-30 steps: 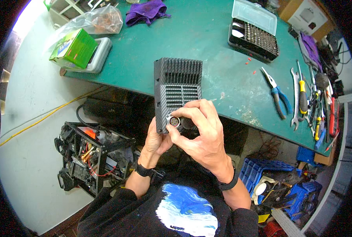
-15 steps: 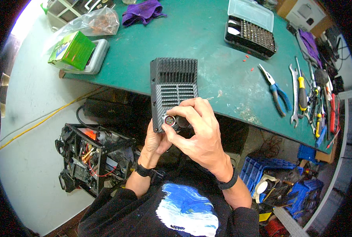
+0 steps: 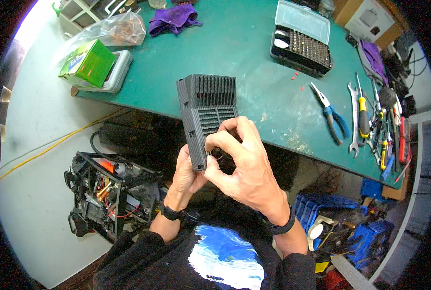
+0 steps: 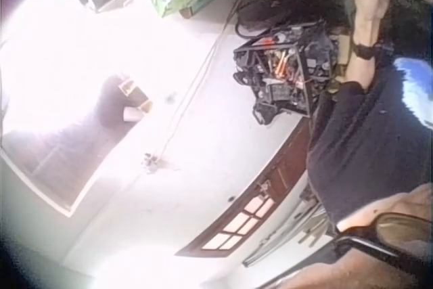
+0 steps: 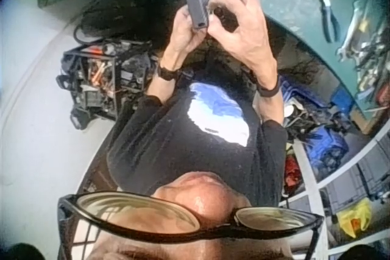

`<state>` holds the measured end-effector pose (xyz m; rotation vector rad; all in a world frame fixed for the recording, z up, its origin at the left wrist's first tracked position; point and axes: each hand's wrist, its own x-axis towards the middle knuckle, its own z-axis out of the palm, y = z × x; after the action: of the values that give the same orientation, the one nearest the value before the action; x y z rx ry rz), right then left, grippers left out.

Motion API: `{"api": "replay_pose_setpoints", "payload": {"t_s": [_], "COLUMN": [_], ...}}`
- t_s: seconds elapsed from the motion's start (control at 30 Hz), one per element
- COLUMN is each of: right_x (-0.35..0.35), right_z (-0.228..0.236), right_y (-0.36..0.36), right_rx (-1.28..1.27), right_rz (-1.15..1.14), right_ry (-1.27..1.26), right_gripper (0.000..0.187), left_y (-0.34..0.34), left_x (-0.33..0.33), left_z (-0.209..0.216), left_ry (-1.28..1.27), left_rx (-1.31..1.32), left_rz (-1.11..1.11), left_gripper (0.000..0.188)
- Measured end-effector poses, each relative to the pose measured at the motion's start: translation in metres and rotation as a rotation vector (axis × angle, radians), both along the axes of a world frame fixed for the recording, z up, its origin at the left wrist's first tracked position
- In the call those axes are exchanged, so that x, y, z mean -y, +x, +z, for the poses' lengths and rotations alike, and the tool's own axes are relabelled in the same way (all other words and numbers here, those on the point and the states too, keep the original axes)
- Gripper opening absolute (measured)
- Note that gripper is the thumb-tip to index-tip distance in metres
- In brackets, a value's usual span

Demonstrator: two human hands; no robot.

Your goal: Connecting wires and assembling a power supply or electronic device housing at a workbench.

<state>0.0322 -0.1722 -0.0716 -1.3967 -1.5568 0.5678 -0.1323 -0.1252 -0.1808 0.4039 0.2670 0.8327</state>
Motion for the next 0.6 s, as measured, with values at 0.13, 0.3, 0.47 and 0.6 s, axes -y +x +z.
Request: {"api": "replay_pose_setpoints", "payload": {"t_s": [0.13, 0.3, 0.47, 0.6], "right_x": [0.0, -0.001, -0.001, 0.002], "right_z": [0.0, -0.002, -0.008, -0.012], "right_y": [0.002, 0.001, 0.004, 0.003], "right_rx": [-0.003, 0.025, -0.035, -0.055], "right_rz": [0.001, 0.007, -0.001, -0.009], "right_ry": [-0.018, -0.014, 0.01, 0.008], "right_gripper": [0.031, 0.031, 0.033, 0.034], "left_y": [0.006, 0.005, 0.0, 0.001], "left_x": [0.002, 0.004, 0.001, 0.002], "left_z": [0.015, 0.011, 0.005, 0.004], "left_ry": [0.007, -0.016, -0.017, -0.024], "left_rx": [-0.091, -0.118, 0.047, 0.046], "left_rz": [0.039, 0.066, -0.052, -0.039], "left_gripper": [0.031, 0.032, 0.03, 0.029]}}
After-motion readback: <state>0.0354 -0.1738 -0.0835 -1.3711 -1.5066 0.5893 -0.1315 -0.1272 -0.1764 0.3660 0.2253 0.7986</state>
